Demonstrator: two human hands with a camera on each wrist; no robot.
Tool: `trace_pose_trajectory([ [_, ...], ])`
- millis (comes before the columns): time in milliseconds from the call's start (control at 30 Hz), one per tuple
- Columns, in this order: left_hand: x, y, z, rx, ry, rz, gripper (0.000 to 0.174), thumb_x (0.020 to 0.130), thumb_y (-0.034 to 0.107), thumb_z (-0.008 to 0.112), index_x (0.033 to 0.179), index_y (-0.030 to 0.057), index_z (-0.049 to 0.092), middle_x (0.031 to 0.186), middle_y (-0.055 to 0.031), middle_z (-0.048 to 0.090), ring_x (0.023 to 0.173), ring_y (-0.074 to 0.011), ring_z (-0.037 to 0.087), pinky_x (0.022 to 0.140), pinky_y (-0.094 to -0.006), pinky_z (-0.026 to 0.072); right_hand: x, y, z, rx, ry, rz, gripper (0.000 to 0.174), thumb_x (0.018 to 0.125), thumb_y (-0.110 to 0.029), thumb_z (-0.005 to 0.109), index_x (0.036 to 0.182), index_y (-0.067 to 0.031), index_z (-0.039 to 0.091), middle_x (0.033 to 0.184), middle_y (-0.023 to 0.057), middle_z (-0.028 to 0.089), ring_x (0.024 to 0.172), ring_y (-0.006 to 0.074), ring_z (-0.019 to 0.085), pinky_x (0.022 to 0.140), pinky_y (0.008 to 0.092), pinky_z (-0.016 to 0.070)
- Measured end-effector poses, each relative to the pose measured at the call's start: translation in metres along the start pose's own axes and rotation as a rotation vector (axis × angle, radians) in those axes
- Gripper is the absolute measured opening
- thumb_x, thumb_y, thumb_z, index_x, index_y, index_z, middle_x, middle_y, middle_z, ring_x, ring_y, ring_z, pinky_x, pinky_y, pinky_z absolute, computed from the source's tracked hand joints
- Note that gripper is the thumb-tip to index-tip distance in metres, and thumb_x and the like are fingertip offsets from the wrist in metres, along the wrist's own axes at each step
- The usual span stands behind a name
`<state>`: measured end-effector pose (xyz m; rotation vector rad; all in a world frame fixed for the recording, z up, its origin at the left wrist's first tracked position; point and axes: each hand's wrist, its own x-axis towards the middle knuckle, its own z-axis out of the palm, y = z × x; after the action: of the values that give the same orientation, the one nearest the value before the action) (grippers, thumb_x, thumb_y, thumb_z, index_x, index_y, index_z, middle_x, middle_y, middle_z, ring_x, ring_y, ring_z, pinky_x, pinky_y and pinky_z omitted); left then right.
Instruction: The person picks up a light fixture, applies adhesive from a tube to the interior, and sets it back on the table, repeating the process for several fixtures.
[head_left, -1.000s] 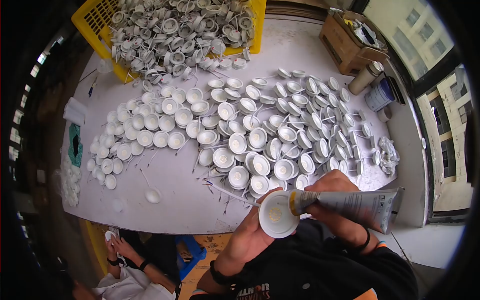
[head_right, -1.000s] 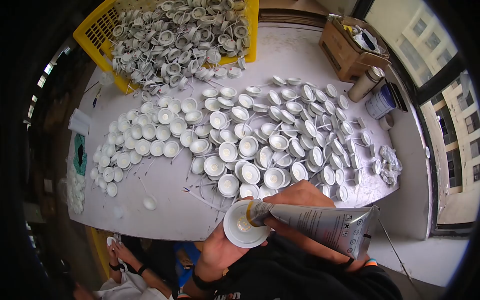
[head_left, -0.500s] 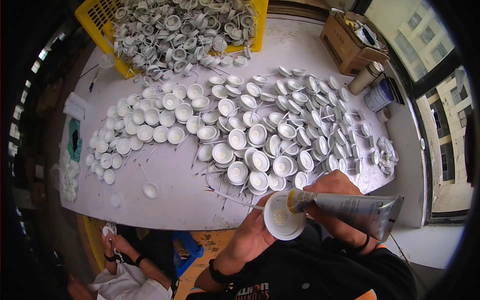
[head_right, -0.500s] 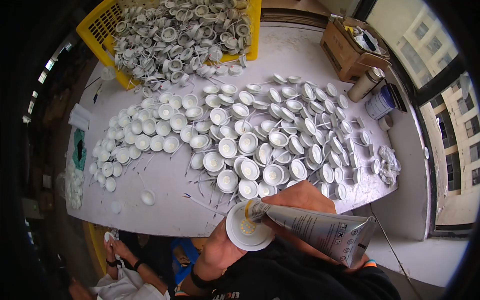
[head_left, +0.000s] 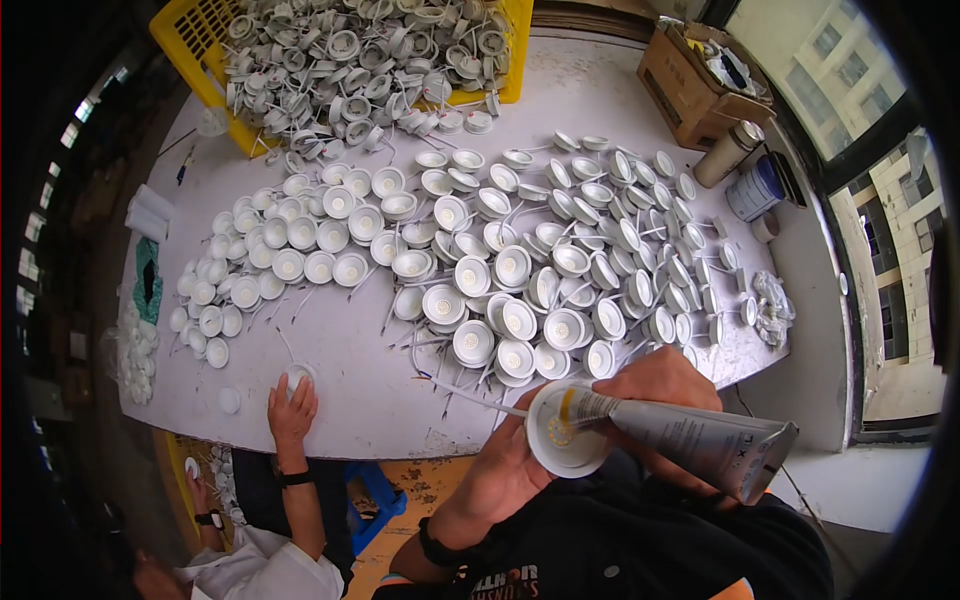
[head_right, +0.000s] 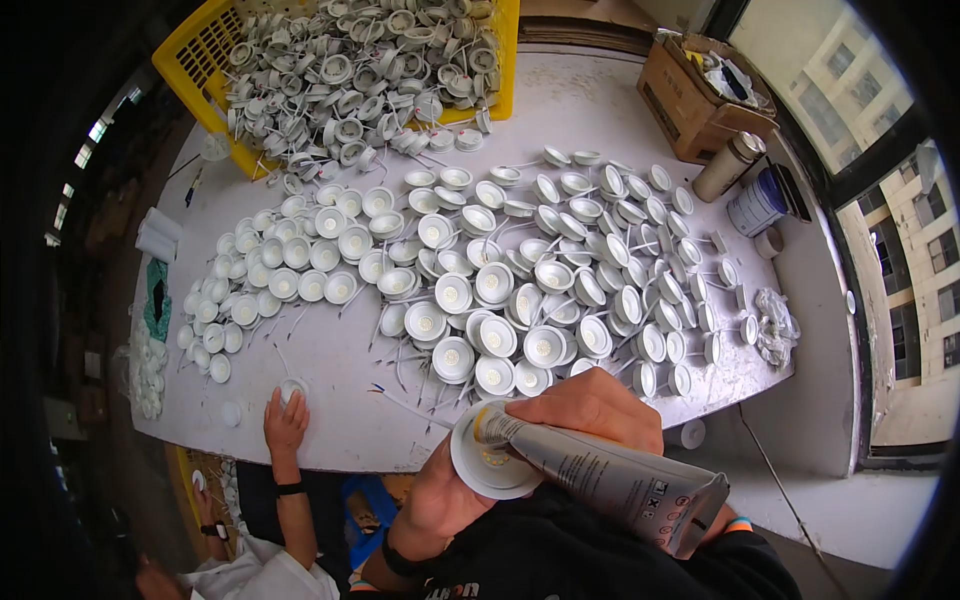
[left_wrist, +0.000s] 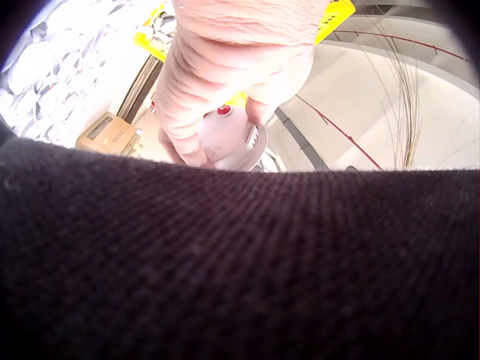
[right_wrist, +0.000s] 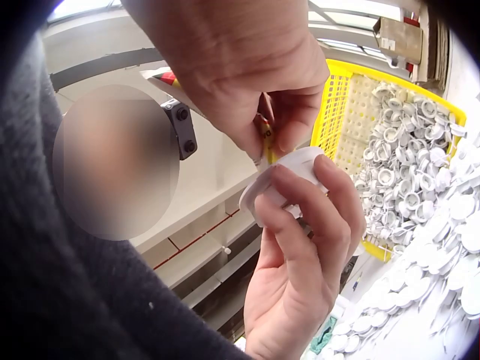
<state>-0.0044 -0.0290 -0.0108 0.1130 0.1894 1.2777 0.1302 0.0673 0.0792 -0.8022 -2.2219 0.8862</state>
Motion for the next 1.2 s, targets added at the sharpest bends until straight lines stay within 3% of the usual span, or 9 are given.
trace_pose_trajectory([
  [233, 0.001, 0.000, 0.005, 0.224, 0.138, 0.048, 0.060, 0.082, 0.045, 0.036, 0.123, 0.0034, 0.025, 0.118, -0.0117, 0.038, 0.105, -0.0241, 0.043, 0.080, -0.0372, 0.0423, -0.002, 0.002, -0.005, 0.011, 0.026, -0.046, 0.027, 0.065, -0.009, 0.063, 0.089, -0.0013, 0.059, 0.079, 0.0076, 0.057, 0.070, 0.0165, 0.054, 0.060, 0.0243, 0.0445],
  [300, 0.000, 0.003, -0.001, 0.028, 0.061, 0.041, 0.060, 0.082, 0.034, 0.045, 0.126, 0.0040, 0.016, 0.123, -0.0111, 0.031, 0.113, -0.0210, 0.036, 0.091, -0.0353, 0.0346, 0.000, 0.002, -0.008, -0.134, 0.002, -0.161, 0.027, 0.064, -0.009, 0.063, 0.090, -0.0014, 0.059, 0.076, 0.0074, 0.055, 0.068, 0.0166, 0.054, 0.059, 0.0237, 0.0445],
  [500, -0.002, 0.008, 0.000, 0.097, 0.102, 0.105, 0.060, 0.082, 0.035, 0.044, 0.125, 0.0026, 0.018, 0.122, -0.0110, 0.033, 0.112, -0.0203, 0.036, 0.091, -0.0354, 0.0339, 0.000, -0.010, -0.025, 0.004, -0.178, 0.093, 0.030, 0.060, -0.005, 0.063, 0.090, -0.0022, 0.058, 0.079, 0.0049, 0.056, 0.067, 0.0166, 0.053, 0.058, 0.0246, 0.0446],
  [700, 0.001, 0.009, -0.002, 0.087, 0.132, 0.174, 0.055, 0.084, 0.036, 0.039, 0.125, 0.0033, 0.022, 0.123, -0.0102, 0.034, 0.112, -0.0210, 0.036, 0.092, -0.0355, 0.0314, 0.006, -0.006, -0.026, 0.013, -0.366, -0.017, 0.020, 0.068, -0.017, 0.063, 0.085, -0.0060, 0.059, 0.076, 0.0017, 0.056, 0.077, 0.0129, 0.053, 0.066, 0.0264, 0.0414],
  [833, 0.002, 0.009, -0.005, 0.063, 0.125, 0.167, 0.052, 0.085, 0.037, 0.035, 0.124, 0.0042, 0.024, 0.123, -0.0098, 0.034, 0.112, -0.0207, 0.036, 0.091, -0.0354, 0.0321, 0.014, -0.004, -0.010, 0.113, -0.409, -0.022, 0.019, 0.068, -0.010, 0.063, 0.086, -0.0064, 0.058, 0.083, 0.0025, 0.057, 0.068, 0.0155, 0.052, 0.059, 0.0263, 0.0434],
  [933, 0.001, 0.007, -0.014, 0.049, 0.098, 0.152, 0.056, 0.084, 0.041, 0.032, 0.125, 0.0051, 0.022, 0.124, -0.0105, 0.033, 0.112, -0.0236, 0.037, 0.089, -0.0385, 0.0345, 0.019, -0.010, -0.004, 0.307, -0.278, 0.115, 0.016, 0.072, -0.012, 0.061, 0.086, -0.0066, 0.058, 0.081, 0.0056, 0.056, 0.072, 0.0196, 0.055, 0.061, 0.0286, 0.0434],
  [1067, 0.003, 0.005, -0.007, 0.087, 0.144, 0.122, 0.053, 0.084, 0.040, 0.031, 0.125, 0.0073, 0.023, 0.124, -0.0098, 0.034, 0.110, -0.0234, 0.039, 0.088, -0.0393, 0.0356, 0.025, -0.003, 0.009, 0.087, -0.176, -0.097, 0.014, 0.071, -0.012, 0.061, 0.083, -0.0060, 0.057, 0.076, 0.0046, 0.056, 0.070, 0.0205, 0.054, 0.060, 0.0283, 0.0432],
  [1167, 0.002, 0.005, -0.008, 0.117, 0.183, 0.142, 0.052, 0.085, 0.040, 0.030, 0.125, 0.0077, 0.023, 0.124, -0.0101, 0.033, 0.110, -0.0243, 0.038, 0.088, -0.0409, 0.0360, 0.022, -0.001, 0.016, 0.164, -0.052, 0.065, 0.012, 0.071, -0.011, 0.060, 0.082, -0.0060, 0.057, 0.073, 0.0043, 0.056, 0.067, 0.0203, 0.053, 0.059, 0.0275, 0.0428],
  [1200, 0.002, 0.005, -0.010, 0.113, 0.181, 0.152, 0.052, 0.085, 0.040, 0.030, 0.125, 0.0077, 0.023, 0.125, -0.0103, 0.033, 0.111, -0.0249, 0.038, 0.088, -0.0416, 0.0362, 0.020, 0.006, 0.020, 0.123, -0.008, -0.047, 0.010, 0.072, -0.011, 0.059, 0.081, -0.0060, 0.057, 0.075, 0.0041, 0.056, 0.066, 0.0206, 0.051, 0.058, 0.0277, 0.0419],
])
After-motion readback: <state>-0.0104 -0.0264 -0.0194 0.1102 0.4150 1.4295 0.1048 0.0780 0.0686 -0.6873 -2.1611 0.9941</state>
